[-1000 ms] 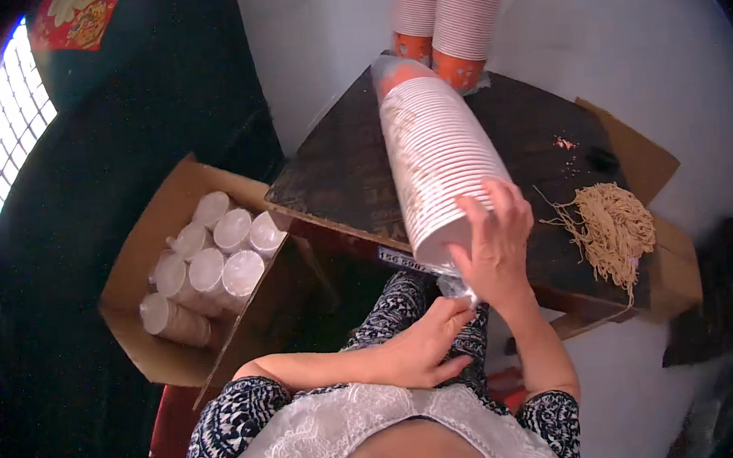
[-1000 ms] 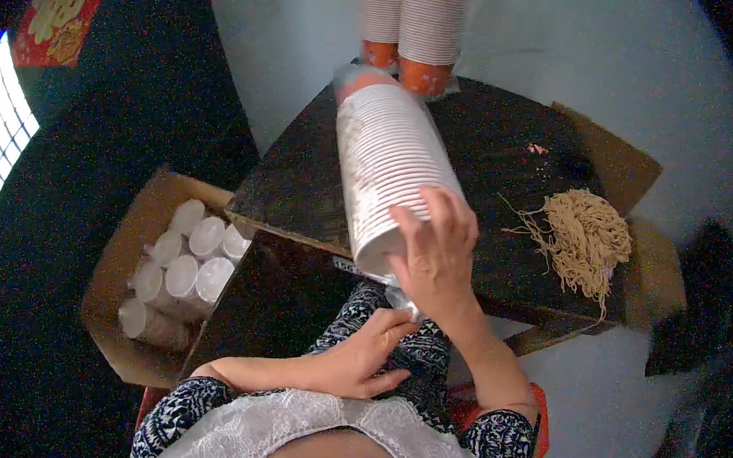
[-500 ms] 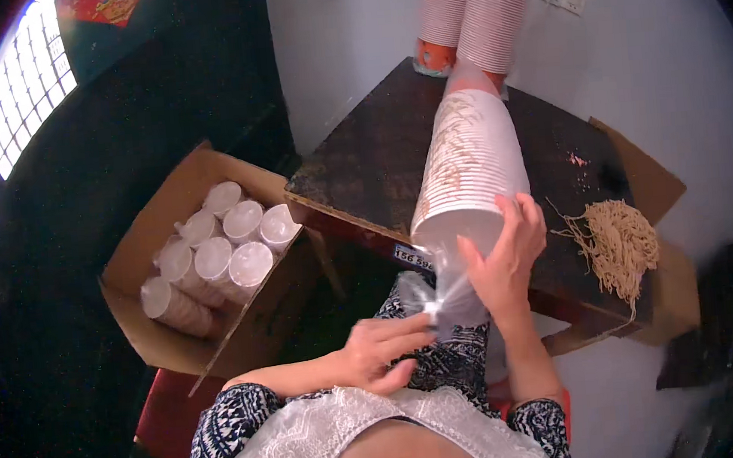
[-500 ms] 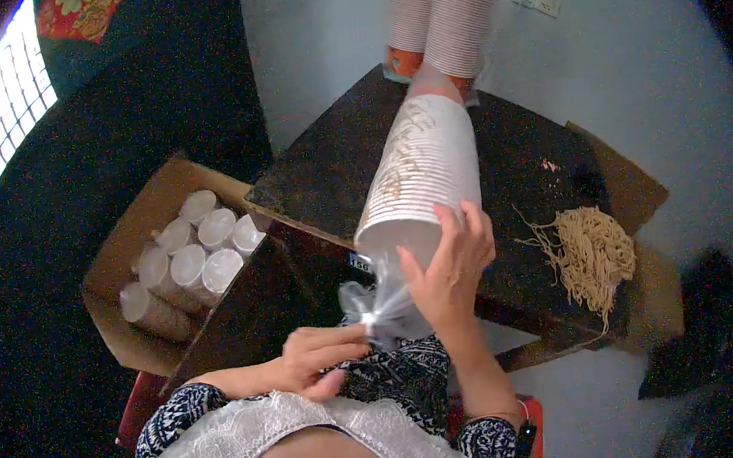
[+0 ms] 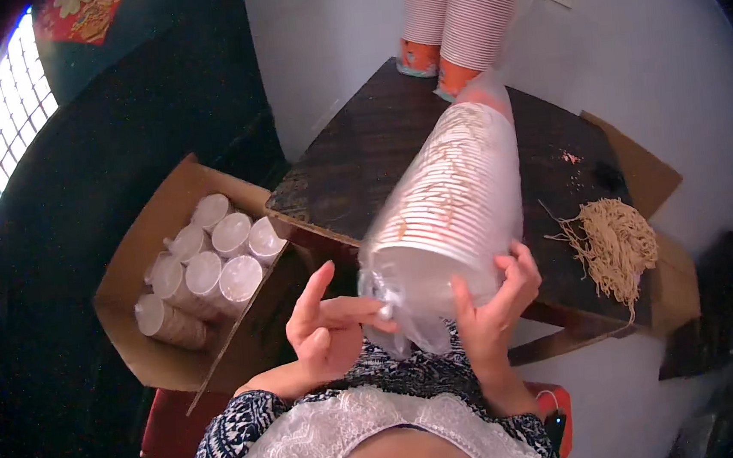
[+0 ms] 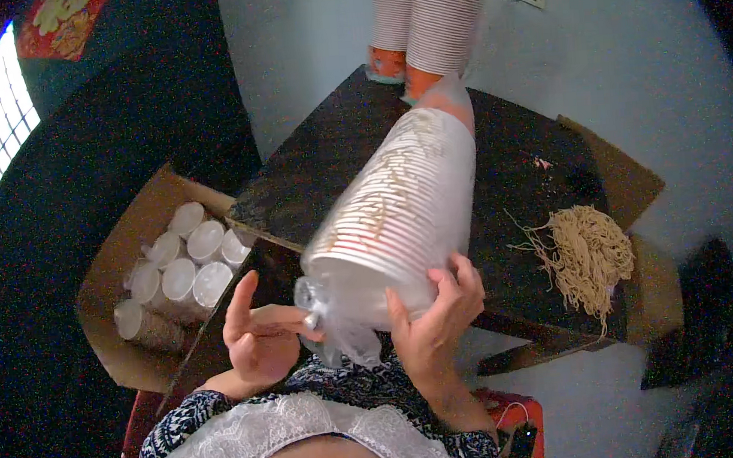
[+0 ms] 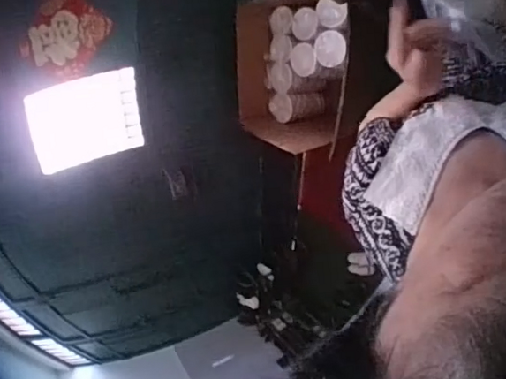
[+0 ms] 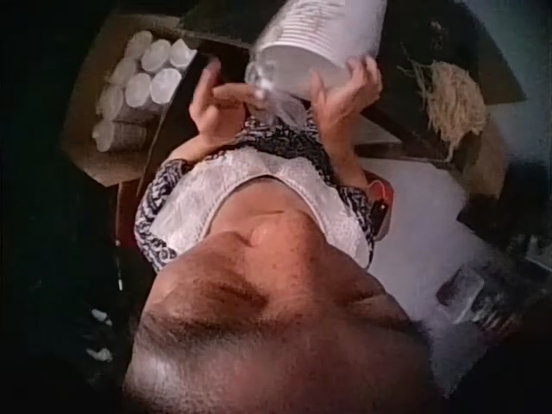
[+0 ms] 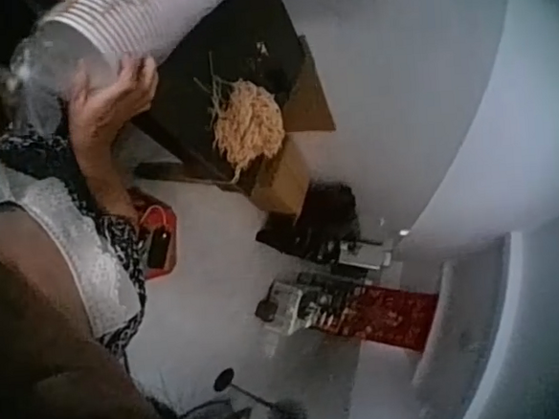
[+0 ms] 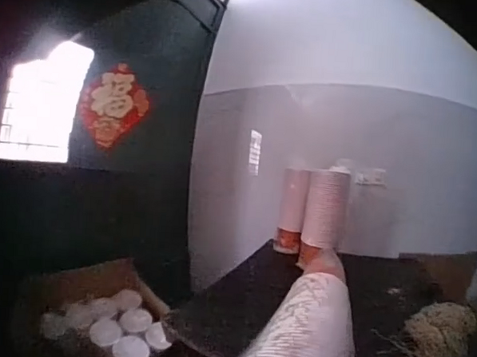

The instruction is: Tie a string to a paper bucket and bag a large stack of paper cups.

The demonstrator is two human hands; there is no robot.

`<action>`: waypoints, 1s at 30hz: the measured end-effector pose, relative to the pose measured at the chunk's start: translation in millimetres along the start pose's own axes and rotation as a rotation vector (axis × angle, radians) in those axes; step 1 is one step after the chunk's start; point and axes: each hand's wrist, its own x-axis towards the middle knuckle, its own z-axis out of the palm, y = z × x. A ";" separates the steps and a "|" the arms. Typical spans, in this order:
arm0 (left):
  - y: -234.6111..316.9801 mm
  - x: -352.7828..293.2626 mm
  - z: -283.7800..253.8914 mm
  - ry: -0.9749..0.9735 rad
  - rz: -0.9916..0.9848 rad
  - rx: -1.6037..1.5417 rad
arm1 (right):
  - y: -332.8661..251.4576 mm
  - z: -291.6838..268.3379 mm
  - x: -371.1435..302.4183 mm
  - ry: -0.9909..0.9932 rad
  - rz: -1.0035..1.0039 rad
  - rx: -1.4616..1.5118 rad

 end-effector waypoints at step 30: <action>-70.4 -8.8 -46.1 -0.056 -0.701 0.626 | 33.3 5.0 2.9 -0.242 0.071 0.254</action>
